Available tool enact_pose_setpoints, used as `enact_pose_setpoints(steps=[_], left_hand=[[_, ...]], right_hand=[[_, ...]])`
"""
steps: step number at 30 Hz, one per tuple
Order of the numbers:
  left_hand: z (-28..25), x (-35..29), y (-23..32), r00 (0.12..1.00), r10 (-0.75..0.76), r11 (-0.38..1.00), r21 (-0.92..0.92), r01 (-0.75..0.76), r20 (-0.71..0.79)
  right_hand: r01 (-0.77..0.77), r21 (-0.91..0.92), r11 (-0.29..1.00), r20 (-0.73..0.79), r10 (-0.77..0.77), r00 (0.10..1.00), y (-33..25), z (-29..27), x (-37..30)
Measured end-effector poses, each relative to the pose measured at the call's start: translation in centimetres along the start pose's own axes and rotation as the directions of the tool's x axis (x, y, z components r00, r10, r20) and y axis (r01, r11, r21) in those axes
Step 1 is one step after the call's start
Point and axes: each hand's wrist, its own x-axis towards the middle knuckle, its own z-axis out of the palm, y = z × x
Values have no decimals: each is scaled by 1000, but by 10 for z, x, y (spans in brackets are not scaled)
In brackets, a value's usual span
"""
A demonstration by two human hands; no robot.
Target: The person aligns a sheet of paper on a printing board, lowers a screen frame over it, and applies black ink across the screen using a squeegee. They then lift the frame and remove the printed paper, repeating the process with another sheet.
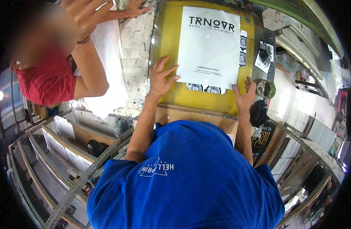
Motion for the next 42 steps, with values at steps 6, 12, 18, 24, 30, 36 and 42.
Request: enact_pose_setpoints(steps=[6,12,18,24,30,36,42], left_hand=[[0,-1,1,1000,13,999,31,-13,-13],[-4,2,8,1000,-9,999,35,8,9],[-1,0,2,1000,19,998,55,-19,5],[-1,0,2,1000,8,999,44,-8,-4],[-1,1,1,1000,4,999,-33,-5,-19],[-1,0,2,1000,-3,1000,-28,2,-22],[-4,1,5,1000,12,999,40,-12,13]], right_hand=[[-15,14,1000,7,15,1000,-5,-1,0],[-33,25,999,7,32,999,-4,-2,-1],[-1,55,999,-16,2,1000,-2,-2,0],[-5,22,1000,1,5,1000,-4,-2,0],[0,19,1000,-6,0,1000,-1,-1,-1],[14,5,1000,-2,-14,1000,0,0,0],[-6,14,1000,6,5,1000,-2,-2,0]])
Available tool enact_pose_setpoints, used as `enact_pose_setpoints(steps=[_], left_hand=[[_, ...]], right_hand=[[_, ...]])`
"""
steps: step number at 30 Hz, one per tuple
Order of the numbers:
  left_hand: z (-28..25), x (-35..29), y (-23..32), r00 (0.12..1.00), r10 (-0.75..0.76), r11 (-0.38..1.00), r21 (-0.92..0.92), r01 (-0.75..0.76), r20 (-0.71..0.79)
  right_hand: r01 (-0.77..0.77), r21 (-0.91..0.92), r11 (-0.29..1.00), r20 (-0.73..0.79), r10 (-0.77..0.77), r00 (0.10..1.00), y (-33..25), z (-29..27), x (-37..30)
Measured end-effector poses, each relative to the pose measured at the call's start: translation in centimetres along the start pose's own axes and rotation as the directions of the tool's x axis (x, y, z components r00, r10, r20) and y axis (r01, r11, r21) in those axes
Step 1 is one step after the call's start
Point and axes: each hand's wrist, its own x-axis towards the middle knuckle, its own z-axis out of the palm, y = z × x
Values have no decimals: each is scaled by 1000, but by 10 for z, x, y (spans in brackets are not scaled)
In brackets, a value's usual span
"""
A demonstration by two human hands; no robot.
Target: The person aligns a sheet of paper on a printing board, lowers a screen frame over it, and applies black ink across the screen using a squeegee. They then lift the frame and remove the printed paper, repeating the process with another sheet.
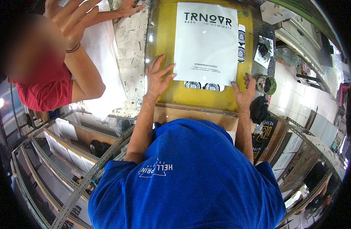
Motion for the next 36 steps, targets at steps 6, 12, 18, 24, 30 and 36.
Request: enact_pose_setpoints(steps=[6,12,18,24,30,36], left_hand=[[2,0,0,999,21,1000,0,-21,-27],[3,0,0,999,18,1000,17,-18,-33],[4,16,7,996,-72,997,33,74,-57],[14,62,12,993,25,997,70,-17,-117],[37,131,52,971,209,978,54,-204,-114],[68,191,93,966,257,966,10,-258,14]], right_hand=[[-32,14,999,11,32,999,-1,-1,-1],[-39,33,999,-12,39,999,-2,0,-1],[-10,-17,1000,7,10,1000,1,0,0],[-54,46,997,-23,55,998,-14,1,13],[23,-70,997,-51,-27,998,-19,14,37],[87,-152,985,-31,-93,995,-20,20,49]])
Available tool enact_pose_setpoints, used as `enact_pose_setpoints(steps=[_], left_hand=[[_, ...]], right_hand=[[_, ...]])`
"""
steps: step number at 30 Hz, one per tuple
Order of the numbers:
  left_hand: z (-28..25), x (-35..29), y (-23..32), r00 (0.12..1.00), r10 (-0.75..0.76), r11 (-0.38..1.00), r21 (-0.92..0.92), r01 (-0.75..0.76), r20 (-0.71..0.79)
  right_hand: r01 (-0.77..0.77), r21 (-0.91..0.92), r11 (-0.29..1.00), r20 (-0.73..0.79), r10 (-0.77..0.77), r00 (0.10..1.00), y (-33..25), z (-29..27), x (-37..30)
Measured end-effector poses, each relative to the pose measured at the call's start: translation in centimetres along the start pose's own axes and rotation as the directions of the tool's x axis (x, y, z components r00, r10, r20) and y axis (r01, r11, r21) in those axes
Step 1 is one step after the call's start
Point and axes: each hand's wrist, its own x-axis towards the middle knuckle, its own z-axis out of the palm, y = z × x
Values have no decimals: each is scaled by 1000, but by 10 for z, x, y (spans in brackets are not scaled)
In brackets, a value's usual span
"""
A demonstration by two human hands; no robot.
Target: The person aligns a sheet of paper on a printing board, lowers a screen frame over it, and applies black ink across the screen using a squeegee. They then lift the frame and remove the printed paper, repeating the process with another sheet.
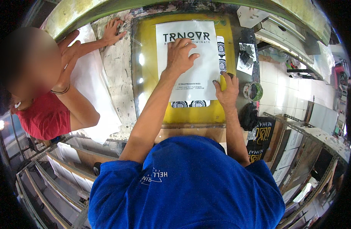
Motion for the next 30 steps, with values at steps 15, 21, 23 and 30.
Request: enact_pose_setpoints(steps=[15,21,23,30], left_hand=[[22,31,14,931,-154,987,86,133,330],[22,33,16,910,-214,976,108,187,356],[23,35,19,908,-230,973,107,205,349],[26,40,19,883,-256,959,216,181,394]], right_hand=[[298,-229,927,233,-245,941,8,47,124],[308,-263,914,155,-275,949,17,56,154],[315,-191,930,173,-284,943,19,61,167],[345,-185,920,392,-253,885,34,55,206]])
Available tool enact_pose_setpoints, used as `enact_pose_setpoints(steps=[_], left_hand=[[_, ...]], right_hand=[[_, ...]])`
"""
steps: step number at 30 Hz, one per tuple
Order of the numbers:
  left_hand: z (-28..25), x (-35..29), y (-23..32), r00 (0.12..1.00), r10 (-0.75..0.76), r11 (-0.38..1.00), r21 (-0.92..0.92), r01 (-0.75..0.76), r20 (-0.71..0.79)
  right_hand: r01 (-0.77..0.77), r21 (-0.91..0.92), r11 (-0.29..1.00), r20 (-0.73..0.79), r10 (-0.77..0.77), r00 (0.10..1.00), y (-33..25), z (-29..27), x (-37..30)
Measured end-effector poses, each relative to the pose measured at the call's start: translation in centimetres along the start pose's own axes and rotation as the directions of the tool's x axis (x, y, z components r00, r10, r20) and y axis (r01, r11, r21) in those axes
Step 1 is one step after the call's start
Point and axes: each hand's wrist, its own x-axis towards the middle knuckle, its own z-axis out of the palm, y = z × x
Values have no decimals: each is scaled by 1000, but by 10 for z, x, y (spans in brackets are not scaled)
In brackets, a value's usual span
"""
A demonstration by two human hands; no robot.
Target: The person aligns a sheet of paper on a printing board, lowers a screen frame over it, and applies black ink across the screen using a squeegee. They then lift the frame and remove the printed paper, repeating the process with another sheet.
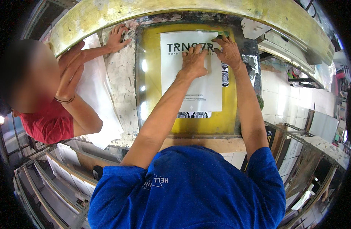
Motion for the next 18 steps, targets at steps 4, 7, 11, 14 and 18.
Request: enact_pose_setpoints(steps=[4,7,11,14,18], left_hand=[[-5,2,6,999,-5,1000,-13,6,42],[-6,4,8,998,-20,1000,-12,20,64],[-8,5,9,995,-38,999,-3,38,93],[-13,3,14,996,-34,999,-8,34,84],[-10,5,11,996,-44,999,8,44,78]], right_hand=[[37,33,999,79,-40,996,24,-7,8],[76,75,994,33,-78,996,30,-10,13],[-34,138,990,-13,36,999,13,-29,-9],[-97,145,985,29,94,995,-3,-37,-37],[-153,175,973,38,149,988,-17,-35,-59]])
